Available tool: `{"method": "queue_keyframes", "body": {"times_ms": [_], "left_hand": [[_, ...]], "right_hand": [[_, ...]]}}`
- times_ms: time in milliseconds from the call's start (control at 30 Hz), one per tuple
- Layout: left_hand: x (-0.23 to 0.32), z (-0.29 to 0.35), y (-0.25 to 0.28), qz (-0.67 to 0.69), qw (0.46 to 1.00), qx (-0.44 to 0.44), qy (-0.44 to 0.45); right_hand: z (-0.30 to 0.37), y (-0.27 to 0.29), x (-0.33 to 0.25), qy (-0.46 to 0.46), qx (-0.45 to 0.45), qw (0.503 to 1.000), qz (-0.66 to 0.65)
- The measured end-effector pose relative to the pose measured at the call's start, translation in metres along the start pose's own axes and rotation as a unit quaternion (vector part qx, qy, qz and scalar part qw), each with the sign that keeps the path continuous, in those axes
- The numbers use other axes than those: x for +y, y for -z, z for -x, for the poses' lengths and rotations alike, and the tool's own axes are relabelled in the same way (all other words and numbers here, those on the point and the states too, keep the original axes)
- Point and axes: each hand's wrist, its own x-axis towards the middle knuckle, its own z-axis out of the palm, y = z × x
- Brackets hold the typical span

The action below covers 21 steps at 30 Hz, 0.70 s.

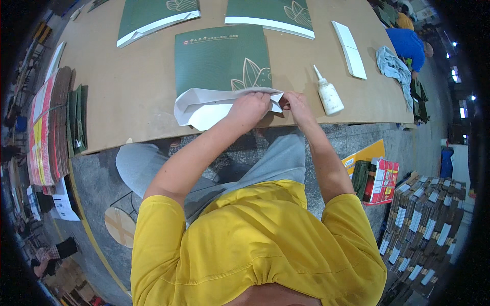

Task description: Folding and gluing paper boxes or bags in a workshop.

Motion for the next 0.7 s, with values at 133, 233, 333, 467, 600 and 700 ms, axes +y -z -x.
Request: {"method": "queue_keyframes", "body": {"times_ms": [133,233,333,467,600,700], "left_hand": [[-0.005,-0.021,-0.004,-0.05,0.997,-0.004,-0.062],[-0.001,-0.033,-0.001,-0.038,0.997,-0.043,-0.048],[0.004,-0.039,-0.009,-0.053,0.995,-0.076,-0.038],[0.001,-0.043,-0.027,-0.059,0.996,-0.051,-0.047],[-0.001,-0.039,-0.017,-0.12,0.985,-0.122,-0.031],[-0.014,-0.022,-0.025,-0.076,0.994,-0.073,-0.024]], "right_hand": [[-0.003,0.005,-0.006,0.028,0.002,0.999,0.042],[-0.001,0.009,-0.018,0.004,-0.04,0.99,0.132],[0.007,-0.002,-0.027,0.068,-0.016,0.988,0.14],[0.001,0.003,-0.034,0.066,0.004,0.951,0.302],[-0.001,-0.012,-0.048,0.189,0.079,0.915,0.346],[-0.001,-0.026,-0.045,0.213,0.067,0.907,0.357]]}}
